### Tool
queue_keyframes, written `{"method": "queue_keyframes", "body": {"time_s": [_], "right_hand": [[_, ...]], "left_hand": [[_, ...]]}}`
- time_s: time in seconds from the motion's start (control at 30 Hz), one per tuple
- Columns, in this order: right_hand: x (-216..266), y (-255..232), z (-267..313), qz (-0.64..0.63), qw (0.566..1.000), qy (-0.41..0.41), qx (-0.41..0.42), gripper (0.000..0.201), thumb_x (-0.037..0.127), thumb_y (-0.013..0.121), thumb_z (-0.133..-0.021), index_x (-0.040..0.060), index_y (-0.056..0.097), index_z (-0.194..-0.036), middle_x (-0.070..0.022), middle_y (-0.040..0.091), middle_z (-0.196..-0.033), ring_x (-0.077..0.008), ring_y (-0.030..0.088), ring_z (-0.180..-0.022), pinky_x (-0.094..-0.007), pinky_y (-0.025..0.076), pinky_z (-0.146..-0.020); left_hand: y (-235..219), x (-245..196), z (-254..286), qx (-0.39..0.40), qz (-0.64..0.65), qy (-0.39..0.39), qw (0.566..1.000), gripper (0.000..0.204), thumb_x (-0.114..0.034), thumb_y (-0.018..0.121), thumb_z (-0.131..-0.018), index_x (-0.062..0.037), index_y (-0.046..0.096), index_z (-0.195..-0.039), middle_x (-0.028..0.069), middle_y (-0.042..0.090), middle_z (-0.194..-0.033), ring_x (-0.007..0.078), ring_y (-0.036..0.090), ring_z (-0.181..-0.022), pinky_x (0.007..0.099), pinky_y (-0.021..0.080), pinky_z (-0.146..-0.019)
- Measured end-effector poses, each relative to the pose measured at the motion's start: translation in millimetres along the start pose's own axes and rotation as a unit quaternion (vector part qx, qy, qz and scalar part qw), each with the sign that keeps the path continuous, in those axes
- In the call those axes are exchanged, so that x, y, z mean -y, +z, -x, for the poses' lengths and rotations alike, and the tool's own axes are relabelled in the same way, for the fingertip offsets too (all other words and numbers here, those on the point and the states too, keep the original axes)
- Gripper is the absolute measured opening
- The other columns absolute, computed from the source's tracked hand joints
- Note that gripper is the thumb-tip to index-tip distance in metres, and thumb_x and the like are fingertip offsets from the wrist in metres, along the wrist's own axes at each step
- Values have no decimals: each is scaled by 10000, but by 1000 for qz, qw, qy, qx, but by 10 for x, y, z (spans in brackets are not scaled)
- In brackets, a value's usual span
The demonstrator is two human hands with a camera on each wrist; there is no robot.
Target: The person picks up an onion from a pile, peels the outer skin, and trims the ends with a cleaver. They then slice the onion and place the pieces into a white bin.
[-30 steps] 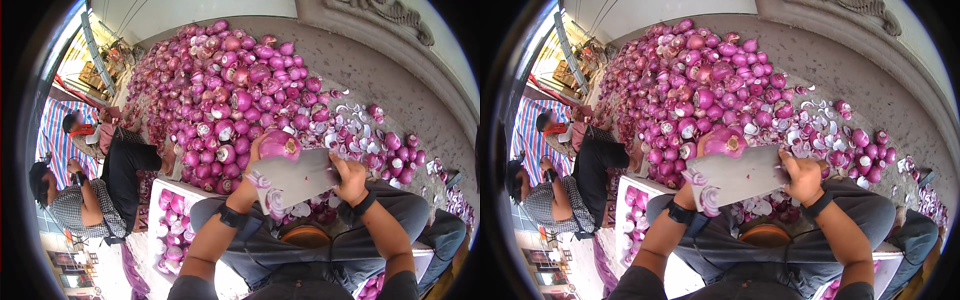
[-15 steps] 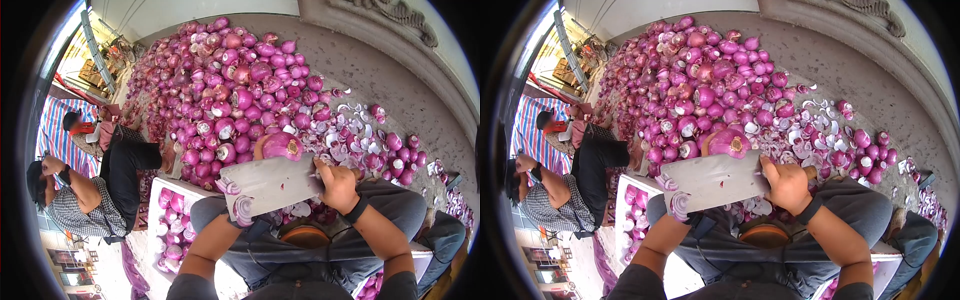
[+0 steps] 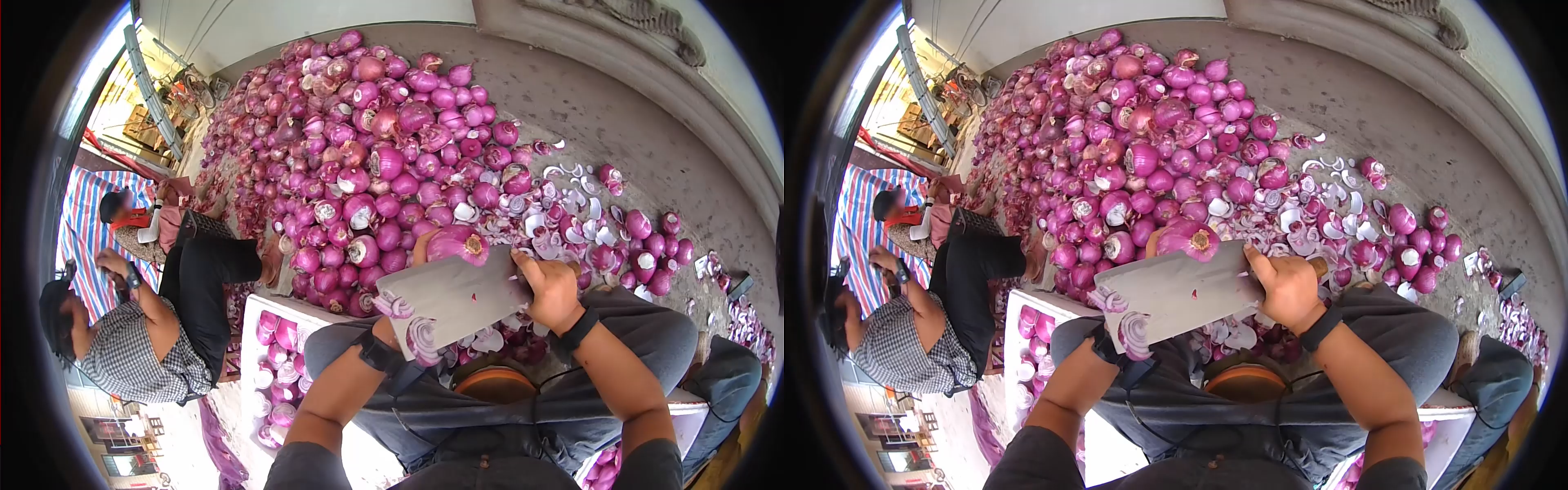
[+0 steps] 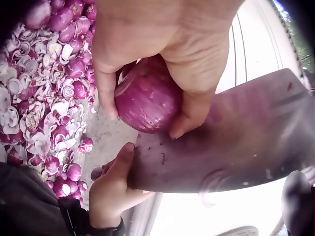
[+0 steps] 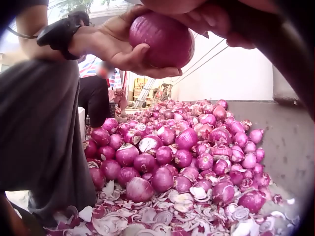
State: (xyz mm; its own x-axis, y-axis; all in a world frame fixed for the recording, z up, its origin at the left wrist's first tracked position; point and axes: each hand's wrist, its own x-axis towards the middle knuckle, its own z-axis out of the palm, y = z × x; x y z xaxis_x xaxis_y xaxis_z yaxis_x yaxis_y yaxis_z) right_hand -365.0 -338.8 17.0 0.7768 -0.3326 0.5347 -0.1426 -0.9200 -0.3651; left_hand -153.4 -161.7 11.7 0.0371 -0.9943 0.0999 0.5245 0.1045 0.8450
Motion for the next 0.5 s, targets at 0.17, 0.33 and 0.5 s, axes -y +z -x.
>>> {"method": "queue_keyframes", "body": {"time_s": [0.17, 0.33, 0.5], "right_hand": [[-131, 23, 103, -23, 1000, 12, 2, 600, 86, 669, -565, 33, 563, -1153, -70, 543, -628, -270, 561, -574, -390, 435, -536], [-311, -11, 174, -17, 1000, 15, 8, 537, 81, 671, -605, 42, 573, -1131, -81, 564, -633, -278, 574, -575, -397, 442, -539], [-672, 2, 304, 56, 971, 229, 47, 373, 104, 646, -704, 55, 589, -1070, -169, 636, -754, -350, 623, -672, -441, 477, -604]], "left_hand": [[-47, 136, -262, 41, 25, -1, 999, 866, -40, 734, -748, -101, 180, -1410, 143, 474, -1269, 268, 500, -1173, 402, 475, -939], [281, -79, -260, -161, -7, -141, 977, 900, -93, 766, -707, -97, 206, -1411, 149, 474, -1283, 272, 531, -1140, 421, 521, -867], [315, -440, -169, -68, 129, -272, 951, 1003, -144, 836, -593, -81, 251, -1405, 125, 438, -1327, 250, 489, -1186, 398, 423, -995]]}}
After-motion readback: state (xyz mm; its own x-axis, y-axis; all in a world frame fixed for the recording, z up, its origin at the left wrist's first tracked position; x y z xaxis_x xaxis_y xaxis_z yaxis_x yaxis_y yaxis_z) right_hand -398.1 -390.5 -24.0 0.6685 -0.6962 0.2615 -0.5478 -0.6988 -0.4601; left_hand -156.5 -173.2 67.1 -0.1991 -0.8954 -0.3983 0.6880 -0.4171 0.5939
